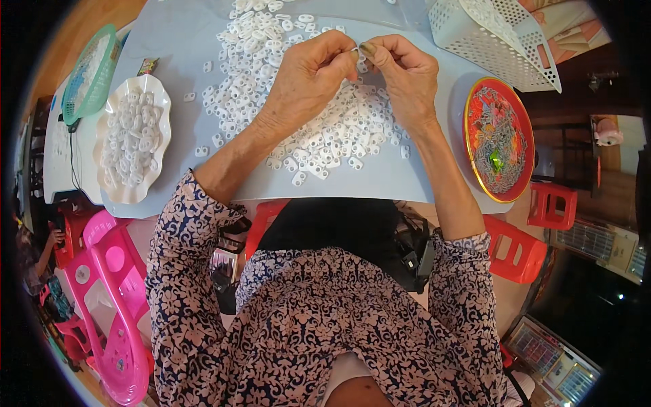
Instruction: The person is hand-assembling small white plastic components by joining them together at a workstation.
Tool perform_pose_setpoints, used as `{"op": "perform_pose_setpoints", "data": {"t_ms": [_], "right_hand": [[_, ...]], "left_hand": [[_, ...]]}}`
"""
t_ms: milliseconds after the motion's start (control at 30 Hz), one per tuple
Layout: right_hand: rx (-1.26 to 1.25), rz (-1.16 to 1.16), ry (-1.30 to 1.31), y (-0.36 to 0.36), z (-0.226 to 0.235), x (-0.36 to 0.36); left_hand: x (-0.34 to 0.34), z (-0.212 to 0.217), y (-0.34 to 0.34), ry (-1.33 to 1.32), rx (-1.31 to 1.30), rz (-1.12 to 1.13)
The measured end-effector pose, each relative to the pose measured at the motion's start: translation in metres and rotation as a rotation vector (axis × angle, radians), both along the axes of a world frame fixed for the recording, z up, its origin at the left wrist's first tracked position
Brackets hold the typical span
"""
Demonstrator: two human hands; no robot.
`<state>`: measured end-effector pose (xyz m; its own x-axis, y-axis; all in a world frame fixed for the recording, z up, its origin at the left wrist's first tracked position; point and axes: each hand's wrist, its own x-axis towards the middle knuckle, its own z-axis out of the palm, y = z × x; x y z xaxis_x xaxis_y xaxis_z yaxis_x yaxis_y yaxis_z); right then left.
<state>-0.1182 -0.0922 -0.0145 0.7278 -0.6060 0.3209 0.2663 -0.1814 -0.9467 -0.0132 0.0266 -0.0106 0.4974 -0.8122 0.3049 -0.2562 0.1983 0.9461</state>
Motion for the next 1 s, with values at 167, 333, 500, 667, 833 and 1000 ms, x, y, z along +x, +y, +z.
{"op": "perform_pose_setpoints", "data": {"t_ms": [167,333,500,667,833,1000], "right_hand": [[-0.077,-0.011,0.049,-0.003,0.000,-0.002],[-0.004,0.001,0.102,0.001,0.001,0.000],[-0.015,0.074,0.066,-0.005,0.005,-0.003],[-0.068,0.099,0.077,-0.009,-0.001,-0.004],[-0.008,0.062,0.101,-0.005,0.002,-0.003],[-0.159,0.004,0.134,-0.005,0.001,-0.003]], "left_hand": [[-0.003,0.010,0.003,-0.114,0.074,0.021],[0.005,-0.005,-0.002,-0.082,0.015,-0.005],[0.005,-0.003,0.000,-0.025,0.059,-0.021],[0.004,-0.002,-0.001,0.023,0.025,-0.029],[0.008,-0.008,-0.002,-0.038,0.025,-0.056],[-0.001,-0.001,0.001,-0.187,0.056,0.021]]}}
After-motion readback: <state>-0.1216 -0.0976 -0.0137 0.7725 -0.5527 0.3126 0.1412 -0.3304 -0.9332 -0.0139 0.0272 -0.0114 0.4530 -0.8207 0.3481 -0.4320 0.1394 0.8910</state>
